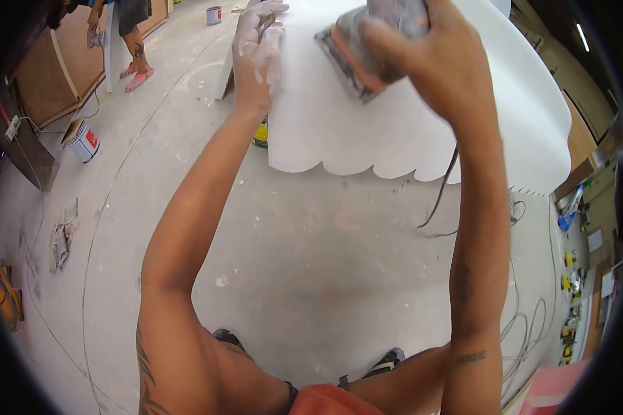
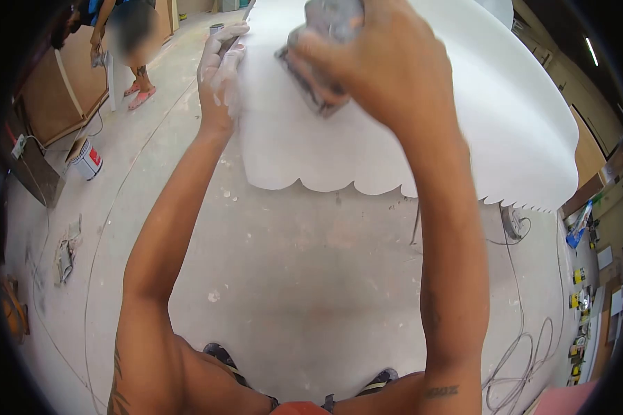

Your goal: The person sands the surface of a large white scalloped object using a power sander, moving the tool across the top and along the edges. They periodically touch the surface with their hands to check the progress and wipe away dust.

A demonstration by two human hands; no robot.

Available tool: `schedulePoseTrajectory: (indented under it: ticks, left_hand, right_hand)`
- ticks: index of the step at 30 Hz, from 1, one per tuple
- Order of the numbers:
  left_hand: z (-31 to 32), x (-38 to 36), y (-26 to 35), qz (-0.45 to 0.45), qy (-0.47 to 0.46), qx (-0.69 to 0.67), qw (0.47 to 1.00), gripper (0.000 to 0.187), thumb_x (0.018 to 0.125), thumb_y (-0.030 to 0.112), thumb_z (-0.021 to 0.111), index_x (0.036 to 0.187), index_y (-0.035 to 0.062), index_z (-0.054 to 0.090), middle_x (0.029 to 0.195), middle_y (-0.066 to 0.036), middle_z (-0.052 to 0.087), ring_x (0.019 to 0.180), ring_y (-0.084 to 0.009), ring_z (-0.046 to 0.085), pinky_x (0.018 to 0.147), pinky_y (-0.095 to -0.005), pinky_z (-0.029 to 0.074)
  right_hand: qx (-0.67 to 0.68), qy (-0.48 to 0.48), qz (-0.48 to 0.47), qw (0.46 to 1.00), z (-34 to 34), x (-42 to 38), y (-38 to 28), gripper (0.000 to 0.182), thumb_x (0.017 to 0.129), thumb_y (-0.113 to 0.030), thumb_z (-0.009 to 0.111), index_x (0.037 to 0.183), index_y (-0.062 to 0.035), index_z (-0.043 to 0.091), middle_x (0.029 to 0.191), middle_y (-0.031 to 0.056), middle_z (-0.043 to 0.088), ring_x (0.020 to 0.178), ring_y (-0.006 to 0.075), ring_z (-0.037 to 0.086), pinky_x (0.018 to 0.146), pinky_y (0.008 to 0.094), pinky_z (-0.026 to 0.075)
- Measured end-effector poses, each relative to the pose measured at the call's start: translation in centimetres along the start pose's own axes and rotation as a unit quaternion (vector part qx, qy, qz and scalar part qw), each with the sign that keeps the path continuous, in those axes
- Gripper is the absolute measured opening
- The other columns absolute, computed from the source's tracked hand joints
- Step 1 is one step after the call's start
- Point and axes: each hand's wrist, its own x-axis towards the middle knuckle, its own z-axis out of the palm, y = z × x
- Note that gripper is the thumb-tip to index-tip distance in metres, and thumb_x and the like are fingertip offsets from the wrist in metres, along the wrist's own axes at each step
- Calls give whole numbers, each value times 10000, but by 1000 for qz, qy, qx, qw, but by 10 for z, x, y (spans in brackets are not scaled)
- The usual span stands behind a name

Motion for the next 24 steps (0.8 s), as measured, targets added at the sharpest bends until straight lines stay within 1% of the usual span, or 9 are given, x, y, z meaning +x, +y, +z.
schedulePoseTrajectory:
  ticks: [1, 3, 6, 9, 11, 15, 18, 21, 24]
  left_hand:
    - [-1, 0, -1, -1, 0, -1, 1000, 305, 990, 51, 474, 1239, 35, 649, 1275, -79, 650, 1218, -170, 592, 1104, -293, 393]
    - [-2, 0, -3, 5, 2, 21, 1000, 315, 986, 51, 480, 1249, 57, 654, 1247, -67, 658, 1202, -168, 600, 1093, -292, 401]
    - [1, 2, -6, 12, 10, -28, 999, 311, 988, 55, 489, 1251, 54, 655, 1220, -61, 662, 1177, -165, 607, 1081, -295, 411]
    - [1, 0, 2, 3, 11, -5, 1000, 312, 990, 58, 487, 1253, 40, 652, 1208, -60, 657, 1168, -161, 601, 1073, -291, 416]
    - [1, 0, -5, 9, 11, -11, 1000, 307, 990, 60, 487, 1249, 36, 652, 1207, -57, 655, 1163, -159, 596, 1068, -286, 416]
    - [2, 2, -8, 14, 26, -46, 999, 297, 995, 67, 483, 1236, 32, 653, 1215, -50, 645, 1151, -151, 579, 1055, -276, 417]
    - [0, 1, -5, -14, 29, -35, 999, 292, 1000, 73, 477, 1228, 28, 653, 1233, -55, 638, 1149, -151, 574, 1053, -279, 416]
    - [1, -1, 2, -26, 38, -17, 999, 305, 1003, 81, 455, 1226, 21, 653, 1243, -66, 633, 1150, -162, 574, 1054, -293, 418]
    - [-1, 0, -2, 10, 31, 12, 999, 321, 1008, 85, 430, 1235, 8, 644, 1245, -84, 634, 1181, -186, 580, 1070, -309, 415]
  right_hand:
    - [-4, -14, 35, 999, -12, 6, -22, 670, 808, -376, 747, 1294, 66, 613, 1130, 290, 701, 1049, 417, 694, 943, 448, 538]
    - [-7, -16, 52, 998, -7, 13, -22, 664, 808, -370, 745, 1288, 70, 614, 1129, 291, 704, 1045, 412, 697, 940, 442, 539]
    - [-31, 24, 48, 998, 0, 14, -19, 657, 815, -375, 735, 1302, 51, 620, 1118, 296, 709, 1048, 414, 700, 939, 437, 542]
    - [0, 18, 5, 1000, 9, 21, -13, 629, 833, -383, 718, 1316, 11, 634, 1116, 293, 710, 1046, 414, 699, 935, 440, 543]
    - [-28, 35, -26, 999, 25, 46, 6, 579, 846, -371, 716, 1310, -29, 654, 1105, 283, 712, 1017, 411, 701, 922, 450, 545]
    - [4, 16, 39, 999, 21, 46, -9, 550, 850, -361, 725, 1285, -30, 664, 1089, 273, 709, 994, 407, 698, 907, 462, 544]
    - [1, 15, 38, 999, 21, 24, -19, 561, 847, -365, 733, 1289, -27, 662, 1083, 266, 705, 977, 406, 698, 899, 469, 544]
    - [-26, 81, 1, 996, 25, 11, -26, 557, 852, -371, 729, 1295, -39, 664, 1064, 270, 699, 985, 414, 694, 897, 471, 543]
    - [-5, 43, 9, 999, 26, 40, -2, 535, 850, -365, 731, 1287, -62, 671, 1053, 271, 690, 983, 427, 689, 892, 471, 545]
